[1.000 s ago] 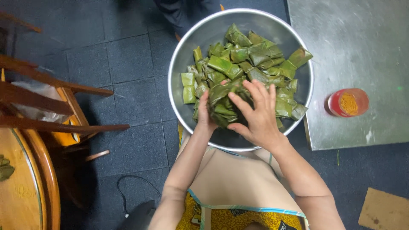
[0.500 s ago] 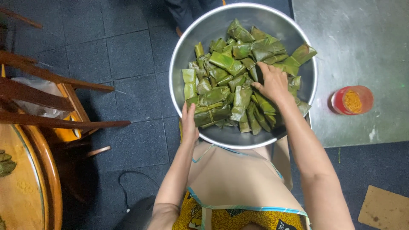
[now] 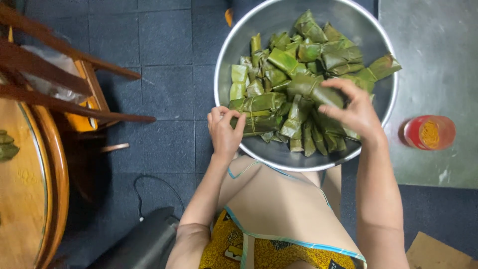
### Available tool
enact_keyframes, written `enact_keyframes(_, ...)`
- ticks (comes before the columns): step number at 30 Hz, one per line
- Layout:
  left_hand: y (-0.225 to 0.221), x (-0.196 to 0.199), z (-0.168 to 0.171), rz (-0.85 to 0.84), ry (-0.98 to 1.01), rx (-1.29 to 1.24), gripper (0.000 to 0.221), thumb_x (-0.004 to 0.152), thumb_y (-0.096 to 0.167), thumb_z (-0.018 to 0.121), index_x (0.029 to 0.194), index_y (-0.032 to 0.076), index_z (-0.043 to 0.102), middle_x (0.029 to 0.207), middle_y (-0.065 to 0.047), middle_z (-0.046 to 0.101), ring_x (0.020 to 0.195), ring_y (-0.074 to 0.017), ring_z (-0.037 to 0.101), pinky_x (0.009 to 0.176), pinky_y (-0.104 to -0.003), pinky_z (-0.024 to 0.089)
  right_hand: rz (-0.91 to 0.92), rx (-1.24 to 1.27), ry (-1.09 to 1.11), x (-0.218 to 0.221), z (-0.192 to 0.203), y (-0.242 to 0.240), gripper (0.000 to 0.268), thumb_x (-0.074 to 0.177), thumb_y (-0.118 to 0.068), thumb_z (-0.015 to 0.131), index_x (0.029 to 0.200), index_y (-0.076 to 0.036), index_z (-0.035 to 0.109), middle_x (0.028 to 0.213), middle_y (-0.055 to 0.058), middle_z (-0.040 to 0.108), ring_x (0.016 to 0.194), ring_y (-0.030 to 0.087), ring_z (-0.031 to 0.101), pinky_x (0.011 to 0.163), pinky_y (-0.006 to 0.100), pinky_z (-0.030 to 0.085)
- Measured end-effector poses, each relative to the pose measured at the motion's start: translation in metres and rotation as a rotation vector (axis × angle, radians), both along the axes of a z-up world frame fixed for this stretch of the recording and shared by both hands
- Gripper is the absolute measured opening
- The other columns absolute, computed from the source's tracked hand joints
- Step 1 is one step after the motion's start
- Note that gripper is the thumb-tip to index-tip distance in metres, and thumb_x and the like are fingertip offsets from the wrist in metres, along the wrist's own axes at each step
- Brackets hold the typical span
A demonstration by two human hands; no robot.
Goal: The person is bundling food items wrapped in banana leaves by tying them together in pairs using thin fibers.
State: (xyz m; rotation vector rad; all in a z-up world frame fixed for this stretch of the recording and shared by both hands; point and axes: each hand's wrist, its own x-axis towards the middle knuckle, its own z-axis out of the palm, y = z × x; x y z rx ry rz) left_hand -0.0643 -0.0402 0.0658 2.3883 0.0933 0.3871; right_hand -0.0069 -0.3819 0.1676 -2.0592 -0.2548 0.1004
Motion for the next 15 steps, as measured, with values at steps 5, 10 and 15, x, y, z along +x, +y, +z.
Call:
enact_keyframes(5, -0.019, 0.004, -0.008, -0.07, 0.107, 0.078, 0.016, 0.084, 0.036, 0.079, 0.085, 0.021, 0.075, 0.092, 0.002, 0.053, 0.095, -0.0264, 0.059, 0.084, -0.041, 0.046, 0.261, -0.096, -0.173, -0.021, 0.035, 0.046, 0.055, 0.07, 0.001, 0.086, 0.123, -0.005, 0.072, 0.126, 0.021, 0.068, 0.119, 0.044, 0.063, 0.1, 0.058, 0.047)
enact_keyframes(10, -0.027, 0.02, -0.024, -0.07, 0.2, 0.042, 0.011, 0.082, 0.031, 0.076, 0.08, 0.021, 0.072, 0.089, 0.003, 0.053, 0.091, -0.0251, 0.057, 0.084, -0.043, 0.045, 0.356, -0.098, -0.085, -0.025, 0.053, 0.073, 0.049, 0.073, 0.007, 0.08, 0.12, -0.002, 0.073, 0.125, 0.022, 0.068, 0.117, 0.043, 0.061, 0.099, 0.059, 0.047)
enact_keyframes(15, 0.001, 0.025, -0.016, -0.212, 0.306, -0.414, 0.009, 0.077, 0.023, 0.079, 0.08, 0.015, 0.077, 0.08, -0.001, 0.06, 0.084, -0.0202, 0.063, 0.084, -0.034, 0.048, 0.4, -0.105, -0.014, -0.023, 0.056, 0.085, 0.046, 0.073, 0.011, 0.079, 0.117, 0.002, 0.073, 0.125, 0.024, 0.069, 0.113, 0.046, 0.062, 0.098, 0.063, 0.046)
